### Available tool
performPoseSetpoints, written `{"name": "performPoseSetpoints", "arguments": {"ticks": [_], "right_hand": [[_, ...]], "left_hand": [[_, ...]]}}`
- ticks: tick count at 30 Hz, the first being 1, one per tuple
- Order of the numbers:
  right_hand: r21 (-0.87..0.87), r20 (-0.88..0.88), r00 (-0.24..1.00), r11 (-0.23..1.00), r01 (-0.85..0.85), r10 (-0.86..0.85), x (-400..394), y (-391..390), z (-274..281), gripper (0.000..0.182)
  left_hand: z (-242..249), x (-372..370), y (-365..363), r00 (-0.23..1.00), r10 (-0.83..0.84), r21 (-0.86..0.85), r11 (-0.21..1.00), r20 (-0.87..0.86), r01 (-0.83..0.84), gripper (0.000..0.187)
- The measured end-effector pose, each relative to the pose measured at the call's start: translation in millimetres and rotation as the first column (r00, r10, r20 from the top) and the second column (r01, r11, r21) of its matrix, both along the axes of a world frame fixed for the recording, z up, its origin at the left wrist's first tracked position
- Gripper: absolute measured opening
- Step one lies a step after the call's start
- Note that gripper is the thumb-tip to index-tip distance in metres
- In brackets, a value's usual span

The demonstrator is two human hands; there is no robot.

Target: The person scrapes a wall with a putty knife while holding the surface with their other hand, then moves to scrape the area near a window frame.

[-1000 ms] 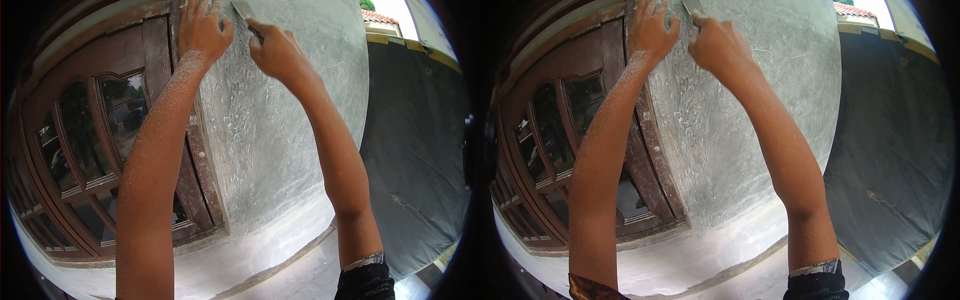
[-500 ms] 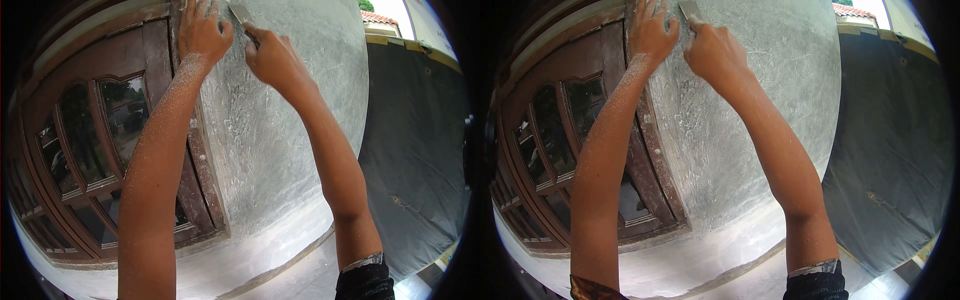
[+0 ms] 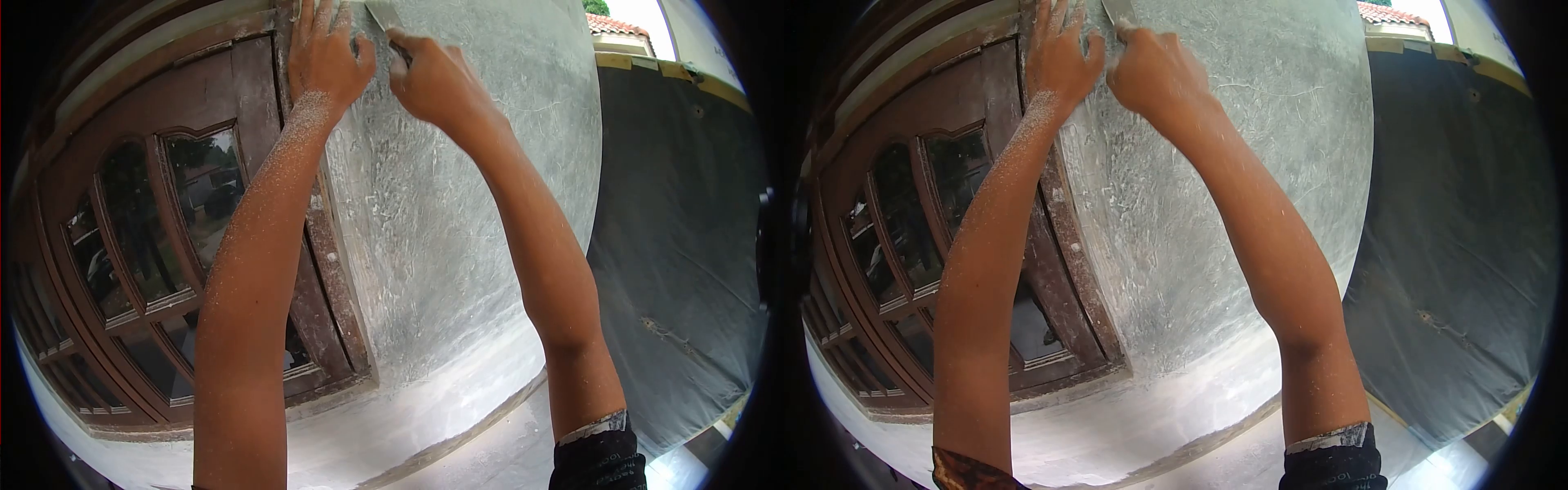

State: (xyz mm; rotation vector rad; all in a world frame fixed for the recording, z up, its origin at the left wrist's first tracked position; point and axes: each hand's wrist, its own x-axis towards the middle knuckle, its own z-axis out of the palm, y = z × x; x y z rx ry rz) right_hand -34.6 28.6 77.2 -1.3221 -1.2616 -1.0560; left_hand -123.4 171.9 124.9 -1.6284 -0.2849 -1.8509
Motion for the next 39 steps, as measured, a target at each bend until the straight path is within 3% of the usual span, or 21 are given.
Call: {"name": "performPoseSetpoints", "arguments": {"ticks": [3,9,12,14,19,25,27,29,32,35,39], "right_hand": [[-0.072,0.008,1.000,0.997,0.012,-0.011,-7,-11,-19,0.053],[0.008,0.043,0.999,1.000,-0.010,0.010,3,2,8,0.056],[-0.071,-0.010,1.000,0.997,-0.025,0.024,-8,-11,-16,0.056],[-0.114,-0.016,0.999,0.993,0.032,-0.034,-13,-16,-28,0.047],[-0.078,-0.016,1.000,0.997,-0.021,0.020,-4,-4,8,0.054],[-0.156,-0.083,0.997,0.988,-0.014,0.001,-17,-17,-18,0.052],[-0.149,-0.101,0.995,0.988,-0.027,0.012,-13,-11,-9,0.052],[0.031,0.032,0.999,0.999,0.022,-0.023,-3,3,7,0.048],[-0.039,-0.035,0.997,0.997,0.071,-0.073,-15,-6,-6,0.048],[-0.003,-0.026,0.993,0.994,0.111,-0.111,-14,-2,-22,0.047],[0.035,-0.037,0.997,0.997,0.065,-0.063,-8,3,8,0.047]], "left_hand": [[-3,0,-3,0.999,-0.039,-0.029,0.999,-0.008,0.039,0.061],[4,2,2,0.998,-0.059,-0.033,0.998,-0.019,0.058,0.059],[3,2,7,0.997,-0.076,-0.023,0.997,-0.025,0.075,0.058],[1,1,7,0.996,-0.089,-0.019,0.996,-0.024,0.088,0.057],[5,2,8,0.998,-0.065,-0.030,0.997,-0.022,0.065,0.057],[2,0,7,0.996,-0.091,0.015,0.996,-0.010,0.091,0.057],[3,0,5,0.997,-0.073,-0.006,0.997,-0.004,0.073,0.057],[3,1,6,0.999,-0.047,-0.008,0.999,-0.018,0.047,0.058],[2,1,7,1.000,-0.002,-0.025,1.000,-0.025,0.001,0.060],[2,3,2,0.999,0.043,-0.029,0.999,-0.030,-0.044,0.061],[1,4,-3,0.982,0.186,-0.021,0.982,-0.042,-0.187,0.062]]}}
